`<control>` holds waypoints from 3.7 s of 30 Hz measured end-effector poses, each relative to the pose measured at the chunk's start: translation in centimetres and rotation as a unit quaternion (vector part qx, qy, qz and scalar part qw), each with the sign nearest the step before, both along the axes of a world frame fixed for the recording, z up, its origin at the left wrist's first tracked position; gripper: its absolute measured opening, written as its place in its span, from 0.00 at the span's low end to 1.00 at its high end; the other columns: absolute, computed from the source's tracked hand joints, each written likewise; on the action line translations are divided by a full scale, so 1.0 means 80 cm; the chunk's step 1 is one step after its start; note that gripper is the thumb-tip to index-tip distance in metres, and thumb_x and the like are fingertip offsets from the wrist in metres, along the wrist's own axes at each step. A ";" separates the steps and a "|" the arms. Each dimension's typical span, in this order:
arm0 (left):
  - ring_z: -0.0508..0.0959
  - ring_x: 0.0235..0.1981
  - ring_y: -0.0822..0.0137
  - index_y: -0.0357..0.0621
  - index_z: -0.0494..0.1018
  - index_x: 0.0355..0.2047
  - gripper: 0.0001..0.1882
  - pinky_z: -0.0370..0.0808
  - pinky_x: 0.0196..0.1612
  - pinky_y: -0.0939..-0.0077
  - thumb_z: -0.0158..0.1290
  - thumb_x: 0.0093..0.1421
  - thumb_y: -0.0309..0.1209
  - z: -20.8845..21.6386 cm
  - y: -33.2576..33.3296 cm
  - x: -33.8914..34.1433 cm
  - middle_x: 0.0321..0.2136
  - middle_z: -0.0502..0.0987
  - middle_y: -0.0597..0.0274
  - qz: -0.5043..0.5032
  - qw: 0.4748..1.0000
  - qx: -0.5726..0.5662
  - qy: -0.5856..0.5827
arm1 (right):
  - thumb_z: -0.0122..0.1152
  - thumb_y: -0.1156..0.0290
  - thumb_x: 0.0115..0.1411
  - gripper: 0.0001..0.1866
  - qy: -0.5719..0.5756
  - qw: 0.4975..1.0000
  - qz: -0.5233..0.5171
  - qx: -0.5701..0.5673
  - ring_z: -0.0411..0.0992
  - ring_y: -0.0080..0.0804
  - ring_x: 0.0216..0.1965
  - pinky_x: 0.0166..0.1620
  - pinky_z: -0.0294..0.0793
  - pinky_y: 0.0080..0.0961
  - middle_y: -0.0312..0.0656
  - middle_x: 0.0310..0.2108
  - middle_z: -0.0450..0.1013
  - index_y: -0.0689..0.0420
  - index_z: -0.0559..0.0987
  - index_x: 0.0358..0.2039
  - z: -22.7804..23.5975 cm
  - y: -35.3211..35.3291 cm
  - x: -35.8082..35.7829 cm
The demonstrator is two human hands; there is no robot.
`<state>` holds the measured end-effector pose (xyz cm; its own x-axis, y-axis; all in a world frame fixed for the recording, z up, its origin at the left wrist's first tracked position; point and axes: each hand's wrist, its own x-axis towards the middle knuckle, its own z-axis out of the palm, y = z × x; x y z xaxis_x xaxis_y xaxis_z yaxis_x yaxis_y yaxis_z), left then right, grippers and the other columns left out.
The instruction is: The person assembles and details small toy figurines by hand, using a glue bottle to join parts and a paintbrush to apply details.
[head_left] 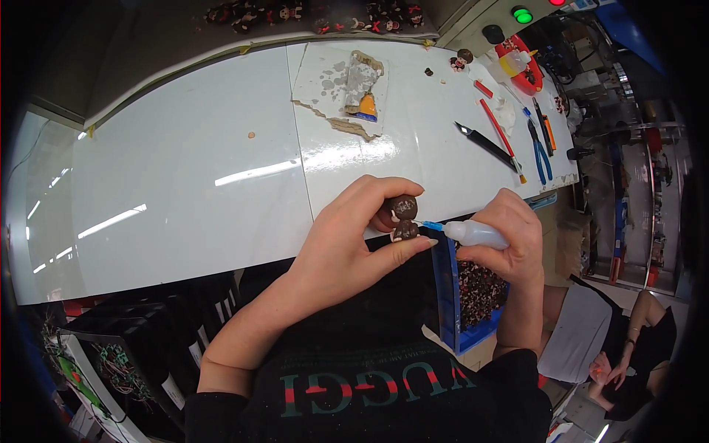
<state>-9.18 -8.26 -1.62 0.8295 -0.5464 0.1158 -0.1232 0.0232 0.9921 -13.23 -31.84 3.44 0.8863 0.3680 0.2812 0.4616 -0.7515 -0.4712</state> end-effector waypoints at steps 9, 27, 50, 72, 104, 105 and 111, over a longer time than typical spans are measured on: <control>0.73 0.38 0.77 0.42 0.70 0.48 0.25 0.73 0.42 0.81 0.65 0.49 0.25 0.003 -0.005 0.000 0.40 0.71 0.66 0.000 0.999 -0.017 0.031 | 0.77 0.57 0.34 0.23 0.010 1.000 0.001 0.019 0.67 0.33 0.23 0.26 0.63 0.27 0.36 0.21 0.69 0.58 0.78 0.25 -0.007 -0.006 -0.004; 0.72 0.29 0.76 0.38 0.70 0.43 0.20 0.72 0.34 0.80 0.63 0.51 0.27 0.087 -0.068 -0.025 0.28 0.70 0.64 0.057 0.998 0.024 -0.006 | 0.63 0.58 0.52 0.19 0.053 0.958 -0.244 0.137 0.68 0.29 0.30 0.31 0.68 0.30 0.41 0.27 0.69 0.62 0.70 0.29 0.035 -0.115 0.115; 0.75 0.41 0.60 0.34 0.68 0.49 0.26 0.73 0.45 0.69 0.54 0.62 0.45 0.119 -0.117 -0.092 0.42 0.75 0.48 0.127 0.987 0.089 -0.044 | 0.67 0.73 0.44 0.14 -0.225 0.957 -0.005 0.183 0.66 0.37 0.34 0.38 0.68 0.31 0.42 0.31 0.64 0.57 0.70 0.28 0.058 0.003 -0.052; 0.75 0.47 0.52 0.36 0.66 0.56 0.26 0.71 0.50 0.67 0.43 0.67 0.45 0.107 -0.109 -0.092 0.49 0.73 0.42 0.185 0.961 0.180 -0.098 | 0.69 0.71 0.37 0.19 -0.211 0.969 -0.027 0.123 0.67 0.39 0.33 0.37 0.71 0.31 0.46 0.32 0.65 0.63 0.70 0.28 0.048 0.017 -0.039; 0.77 0.37 0.57 0.39 0.68 0.53 0.25 0.74 0.39 0.68 0.44 0.67 0.46 0.090 -0.113 -0.136 0.40 0.77 0.47 0.192 0.960 0.154 -0.135 | 0.58 0.74 0.54 0.07 -0.206 0.966 -0.056 0.145 0.66 0.36 0.33 0.37 0.70 0.29 0.44 0.30 0.65 0.64 0.70 0.29 0.064 0.014 -0.107; 0.77 0.37 0.57 0.39 0.69 0.53 0.24 0.74 0.39 0.68 0.44 0.67 0.46 0.088 -0.112 -0.136 0.40 0.77 0.47 0.192 0.958 0.159 -0.145 | 0.57 0.74 0.54 0.07 -0.223 0.963 -0.058 0.142 0.66 0.36 0.33 0.37 0.70 0.29 0.44 0.30 0.65 0.64 0.70 0.29 0.064 0.015 -0.107; 0.76 0.39 0.58 0.39 0.69 0.52 0.23 0.74 0.41 0.68 0.43 0.67 0.45 0.088 -0.109 -0.140 0.41 0.76 0.48 0.183 0.960 0.151 -0.151 | 0.65 0.73 0.40 0.16 -0.205 0.967 -0.053 0.143 0.66 0.40 0.34 0.38 0.70 0.32 0.48 0.33 0.65 0.64 0.69 0.28 0.056 0.021 -0.103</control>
